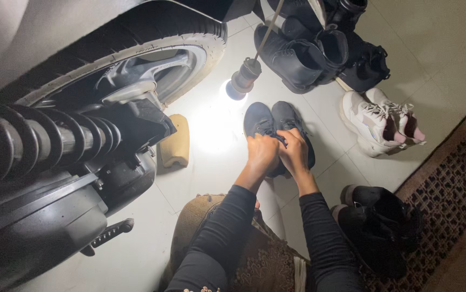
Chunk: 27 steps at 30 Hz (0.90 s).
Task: The person removes the laces and insoles from a pair of black sneakers, then re-laces them. The task is performed by hand on the floor next to a motorcycle.
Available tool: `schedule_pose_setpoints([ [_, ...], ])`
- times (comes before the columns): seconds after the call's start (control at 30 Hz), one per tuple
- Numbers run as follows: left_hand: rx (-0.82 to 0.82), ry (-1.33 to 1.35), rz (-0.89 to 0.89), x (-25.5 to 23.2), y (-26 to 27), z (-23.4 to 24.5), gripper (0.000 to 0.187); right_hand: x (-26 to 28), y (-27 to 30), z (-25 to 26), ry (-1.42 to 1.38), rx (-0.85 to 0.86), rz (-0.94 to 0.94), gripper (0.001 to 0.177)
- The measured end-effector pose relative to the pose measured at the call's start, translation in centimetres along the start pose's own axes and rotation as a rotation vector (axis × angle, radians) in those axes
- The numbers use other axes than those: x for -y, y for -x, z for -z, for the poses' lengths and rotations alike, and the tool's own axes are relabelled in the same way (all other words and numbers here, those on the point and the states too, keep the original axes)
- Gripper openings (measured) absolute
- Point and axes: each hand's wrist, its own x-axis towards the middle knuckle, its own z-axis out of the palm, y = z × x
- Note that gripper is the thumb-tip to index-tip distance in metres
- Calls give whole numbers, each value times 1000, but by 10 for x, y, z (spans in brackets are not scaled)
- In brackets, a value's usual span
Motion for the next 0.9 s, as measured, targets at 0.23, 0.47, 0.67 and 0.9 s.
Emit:
schedule_pose_setpoints([
  [0.23,-177,148,253,19,-12,-5,19,-18,-5,-12,77,81,-104,22],
  [0.47,-180,393,238,21,-15,-21,17,-21,17,-25,-66,5,-99,29],
  [0.67,-150,331,177,31,-8,-22,15,-14,30,-17,-560,-68,-236,21],
  [0.9,-157,223,63,33,15,-8,11,24,60,15,-483,23,-150,16],
])
